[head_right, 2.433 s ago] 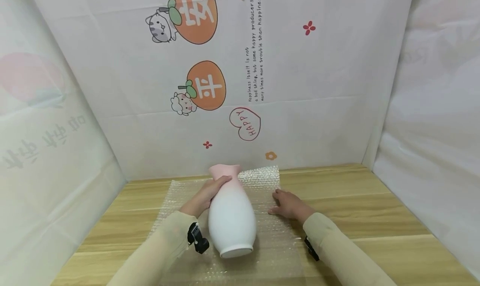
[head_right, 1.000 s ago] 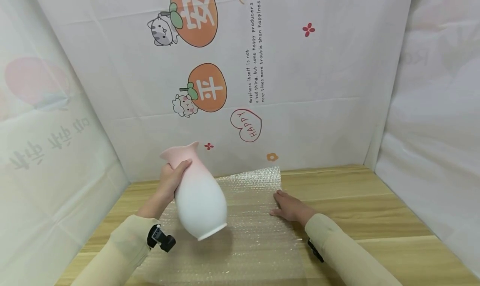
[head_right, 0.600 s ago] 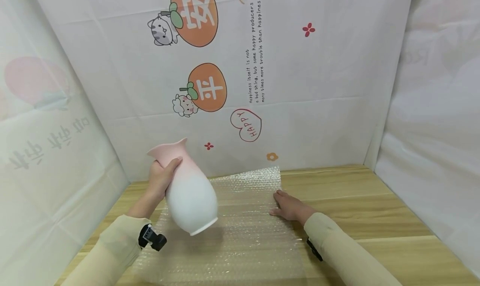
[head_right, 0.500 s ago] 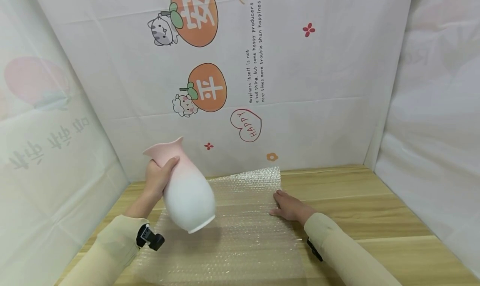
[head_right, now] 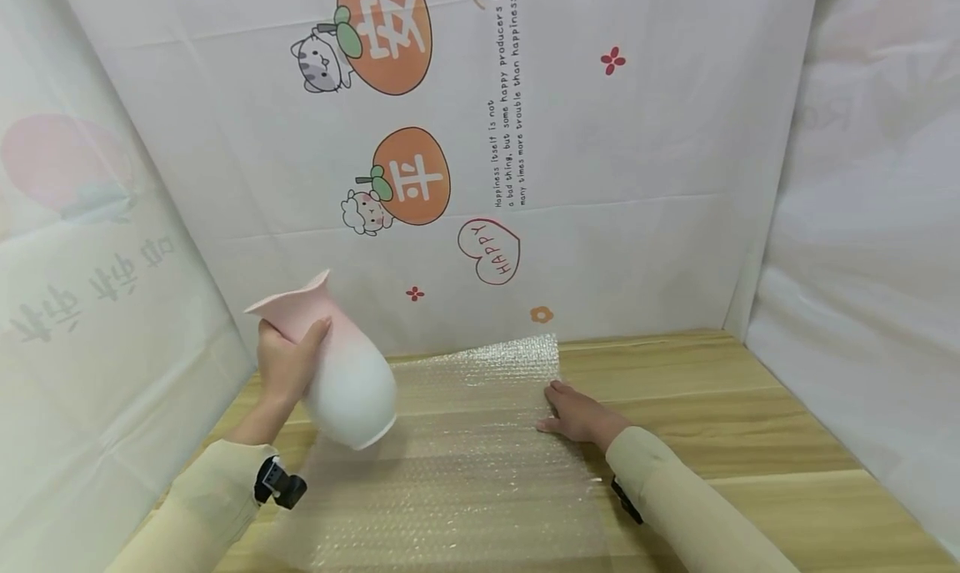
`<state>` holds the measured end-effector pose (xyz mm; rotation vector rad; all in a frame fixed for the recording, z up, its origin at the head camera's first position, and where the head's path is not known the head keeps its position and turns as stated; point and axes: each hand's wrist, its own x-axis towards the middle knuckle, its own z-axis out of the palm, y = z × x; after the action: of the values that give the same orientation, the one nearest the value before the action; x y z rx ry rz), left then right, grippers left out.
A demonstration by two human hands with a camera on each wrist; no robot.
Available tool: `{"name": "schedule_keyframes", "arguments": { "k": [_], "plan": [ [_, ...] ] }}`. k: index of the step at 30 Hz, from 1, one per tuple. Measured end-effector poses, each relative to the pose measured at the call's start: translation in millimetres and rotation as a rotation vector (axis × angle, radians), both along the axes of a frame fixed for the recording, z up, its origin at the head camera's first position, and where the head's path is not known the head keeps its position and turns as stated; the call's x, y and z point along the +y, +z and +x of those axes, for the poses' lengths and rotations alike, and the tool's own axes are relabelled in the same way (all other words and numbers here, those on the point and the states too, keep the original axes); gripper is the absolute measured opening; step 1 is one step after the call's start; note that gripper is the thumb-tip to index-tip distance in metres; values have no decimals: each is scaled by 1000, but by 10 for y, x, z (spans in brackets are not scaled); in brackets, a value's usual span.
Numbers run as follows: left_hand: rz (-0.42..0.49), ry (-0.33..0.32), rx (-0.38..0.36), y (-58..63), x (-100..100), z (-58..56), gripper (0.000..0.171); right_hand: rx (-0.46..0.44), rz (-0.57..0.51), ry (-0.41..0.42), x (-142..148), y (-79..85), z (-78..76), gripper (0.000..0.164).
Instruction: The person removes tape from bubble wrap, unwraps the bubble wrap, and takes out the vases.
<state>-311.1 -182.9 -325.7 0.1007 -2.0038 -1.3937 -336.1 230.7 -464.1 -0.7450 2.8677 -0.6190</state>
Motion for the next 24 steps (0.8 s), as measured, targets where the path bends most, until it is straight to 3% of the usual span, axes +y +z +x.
{"name": "schedule_keyframes", "arguments": {
  "k": [19, 24],
  "plan": [
    [-94, 119, 277, -100, -406, -43, 79, -9, -2, -6, -8, 19, 22, 74],
    [-98, 172, 288, -147, -513, -79, 82, -10, -16, -11, -8, 23, 31, 73]
  ]
}}
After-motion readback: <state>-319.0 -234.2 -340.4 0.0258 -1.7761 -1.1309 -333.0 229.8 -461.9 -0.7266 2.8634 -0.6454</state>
